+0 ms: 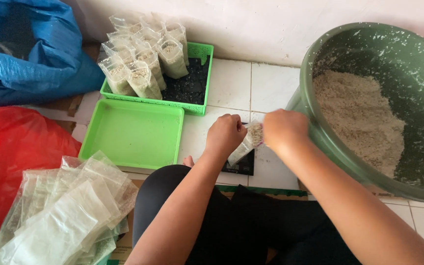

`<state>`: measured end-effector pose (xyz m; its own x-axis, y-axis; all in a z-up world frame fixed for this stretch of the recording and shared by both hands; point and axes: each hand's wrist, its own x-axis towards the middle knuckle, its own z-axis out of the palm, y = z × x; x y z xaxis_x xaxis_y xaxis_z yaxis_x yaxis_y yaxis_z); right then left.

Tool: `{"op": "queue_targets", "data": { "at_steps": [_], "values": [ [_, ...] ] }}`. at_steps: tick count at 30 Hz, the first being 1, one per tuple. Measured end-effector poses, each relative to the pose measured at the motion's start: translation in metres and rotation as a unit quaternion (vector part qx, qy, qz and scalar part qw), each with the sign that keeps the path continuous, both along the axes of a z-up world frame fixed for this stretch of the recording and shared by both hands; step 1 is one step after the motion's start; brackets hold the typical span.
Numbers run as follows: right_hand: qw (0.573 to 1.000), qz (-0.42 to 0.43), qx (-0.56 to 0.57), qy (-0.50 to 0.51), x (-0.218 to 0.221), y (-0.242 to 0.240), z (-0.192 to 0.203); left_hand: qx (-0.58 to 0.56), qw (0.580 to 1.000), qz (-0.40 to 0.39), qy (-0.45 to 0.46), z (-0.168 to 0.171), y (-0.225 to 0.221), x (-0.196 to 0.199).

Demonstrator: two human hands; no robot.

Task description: Packaging white powder from a large basin into small plastic bags and weighing them on a digital scale.

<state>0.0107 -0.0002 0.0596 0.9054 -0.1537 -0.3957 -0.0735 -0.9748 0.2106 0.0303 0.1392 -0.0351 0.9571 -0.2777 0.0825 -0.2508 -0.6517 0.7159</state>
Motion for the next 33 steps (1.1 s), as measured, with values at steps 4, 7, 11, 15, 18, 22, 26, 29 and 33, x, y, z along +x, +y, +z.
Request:
{"op": "queue_targets", "data": {
  "at_steps": [4,7,11,15,18,22,26,29,33],
  "values": [
    [0.997,0.079,-0.026,-0.011,0.021,0.022,-0.036,-0.005,1.0,0.006,-0.01,-0.001,0.003,0.0],
    [0.997,0.072,-0.042,-0.003,0.021,0.027,-0.026,-0.018,1.0,0.006,-0.012,-0.001,0.006,0.0],
    [0.996,0.06,-0.009,-0.058,-0.008,0.021,0.023,0.007,1.0,0.003,0.01,0.001,0.004,0.001],
    [0.996,-0.042,0.03,-0.069,-0.051,0.015,0.072,0.015,1.0,0.001,0.02,0.005,0.002,-0.001],
    [0.98,-0.12,0.11,-0.111,-0.077,-0.002,0.076,0.004,1.0,-0.002,0.02,-0.001,0.004,0.001],
    [0.959,-0.129,0.186,-0.169,-0.1,-0.049,0.011,0.041,0.994,0.006,0.099,0.0,0.003,0.002],
    [0.875,-0.18,0.328,-0.306,-0.116,-0.074,-0.064,0.07,0.996,-0.005,0.051,-0.013,-0.002,0.004],
    [0.849,-0.175,0.364,-0.339,-0.111,-0.082,-0.081,0.082,0.996,0.004,0.029,-0.029,-0.008,0.017],
    [0.839,-0.189,0.379,-0.343,-0.106,-0.093,-0.094,0.062,0.998,0.018,0.019,-0.03,-0.008,0.02]
  ]
}}
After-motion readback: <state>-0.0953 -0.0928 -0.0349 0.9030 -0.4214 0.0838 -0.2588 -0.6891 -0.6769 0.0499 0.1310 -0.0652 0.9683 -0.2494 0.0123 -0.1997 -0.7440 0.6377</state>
